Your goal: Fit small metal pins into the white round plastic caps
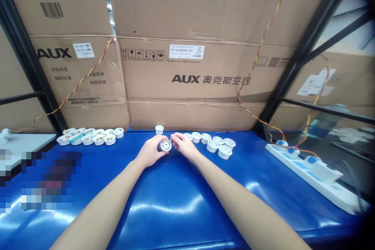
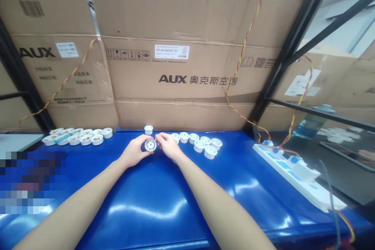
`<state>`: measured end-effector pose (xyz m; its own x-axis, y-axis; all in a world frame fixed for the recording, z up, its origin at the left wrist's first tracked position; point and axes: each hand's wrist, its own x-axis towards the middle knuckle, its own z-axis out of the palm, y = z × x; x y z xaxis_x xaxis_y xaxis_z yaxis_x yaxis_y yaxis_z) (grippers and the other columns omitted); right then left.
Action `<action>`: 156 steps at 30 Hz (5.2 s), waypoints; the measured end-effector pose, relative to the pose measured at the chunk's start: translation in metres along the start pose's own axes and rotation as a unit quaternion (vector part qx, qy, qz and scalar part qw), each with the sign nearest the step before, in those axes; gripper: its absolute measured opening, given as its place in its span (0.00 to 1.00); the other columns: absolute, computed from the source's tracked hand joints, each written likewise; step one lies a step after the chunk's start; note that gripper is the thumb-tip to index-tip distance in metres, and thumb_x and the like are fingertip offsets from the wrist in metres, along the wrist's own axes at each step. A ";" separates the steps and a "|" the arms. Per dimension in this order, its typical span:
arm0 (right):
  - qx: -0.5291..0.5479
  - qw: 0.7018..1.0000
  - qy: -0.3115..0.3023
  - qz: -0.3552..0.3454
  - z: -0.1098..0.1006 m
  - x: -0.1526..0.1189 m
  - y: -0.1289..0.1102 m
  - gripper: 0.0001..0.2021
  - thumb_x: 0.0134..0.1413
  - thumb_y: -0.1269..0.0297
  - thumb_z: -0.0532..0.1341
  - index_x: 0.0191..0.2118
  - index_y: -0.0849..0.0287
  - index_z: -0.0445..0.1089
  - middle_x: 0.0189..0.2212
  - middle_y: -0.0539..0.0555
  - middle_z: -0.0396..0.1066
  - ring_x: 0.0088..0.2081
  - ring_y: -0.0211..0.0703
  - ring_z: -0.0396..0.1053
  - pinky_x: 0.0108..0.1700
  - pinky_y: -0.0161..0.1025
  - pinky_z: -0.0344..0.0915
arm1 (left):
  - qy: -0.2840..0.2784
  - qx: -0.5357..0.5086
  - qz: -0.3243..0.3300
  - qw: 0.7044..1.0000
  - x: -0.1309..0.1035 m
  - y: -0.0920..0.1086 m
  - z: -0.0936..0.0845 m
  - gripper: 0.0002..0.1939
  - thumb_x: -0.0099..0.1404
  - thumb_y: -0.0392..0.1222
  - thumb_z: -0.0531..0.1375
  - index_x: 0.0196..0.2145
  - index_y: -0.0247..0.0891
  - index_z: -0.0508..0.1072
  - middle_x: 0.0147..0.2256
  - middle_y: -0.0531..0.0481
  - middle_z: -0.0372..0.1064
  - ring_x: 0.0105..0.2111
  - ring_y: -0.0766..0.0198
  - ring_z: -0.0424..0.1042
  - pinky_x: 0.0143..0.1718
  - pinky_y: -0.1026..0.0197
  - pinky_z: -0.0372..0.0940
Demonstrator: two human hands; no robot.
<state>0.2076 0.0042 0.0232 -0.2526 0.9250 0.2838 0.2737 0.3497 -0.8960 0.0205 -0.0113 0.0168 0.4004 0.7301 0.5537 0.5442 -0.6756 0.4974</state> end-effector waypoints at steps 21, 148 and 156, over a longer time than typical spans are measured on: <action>-0.460 0.885 0.040 -0.061 -0.021 0.007 0.020 0.17 0.59 0.57 0.56 0.50 0.57 0.71 0.47 0.59 0.73 0.59 0.58 0.58 0.64 0.58 0.39 | -0.002 0.208 -0.106 0.972 0.030 -0.056 0.024 0.32 0.60 0.44 0.60 0.61 0.43 0.58 0.66 0.39 0.46 0.65 0.43 0.47 0.60 0.42 0.53; -0.462 0.881 0.039 -0.097 -0.046 0.001 0.003 0.10 0.57 0.60 0.58 0.32 0.57 0.76 0.34 0.57 0.75 0.40 0.50 0.66 0.43 0.42 0.58 | -0.052 -0.004 -0.050 0.997 -0.008 -0.011 -0.002 0.20 0.60 0.38 0.60 0.51 0.44 0.72 0.50 0.47 0.71 0.51 0.54 0.67 0.57 0.50 0.59; -0.384 0.920 -0.013 -0.073 -0.029 -0.005 -0.001 0.11 0.53 0.56 0.62 0.37 0.57 0.72 0.37 0.55 0.73 0.39 0.46 0.69 0.42 0.38 0.60 | -0.048 -0.033 -0.076 0.995 -0.007 -0.011 -0.005 0.17 0.58 0.36 0.60 0.47 0.44 0.73 0.49 0.48 0.69 0.50 0.57 0.69 0.55 0.57 0.61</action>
<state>0.2355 0.0031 0.0328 -0.3575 0.8598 0.3645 0.8085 0.4803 -0.3400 0.0079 -0.0100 0.0111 0.3865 0.8290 0.4042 0.5558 -0.5591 0.6152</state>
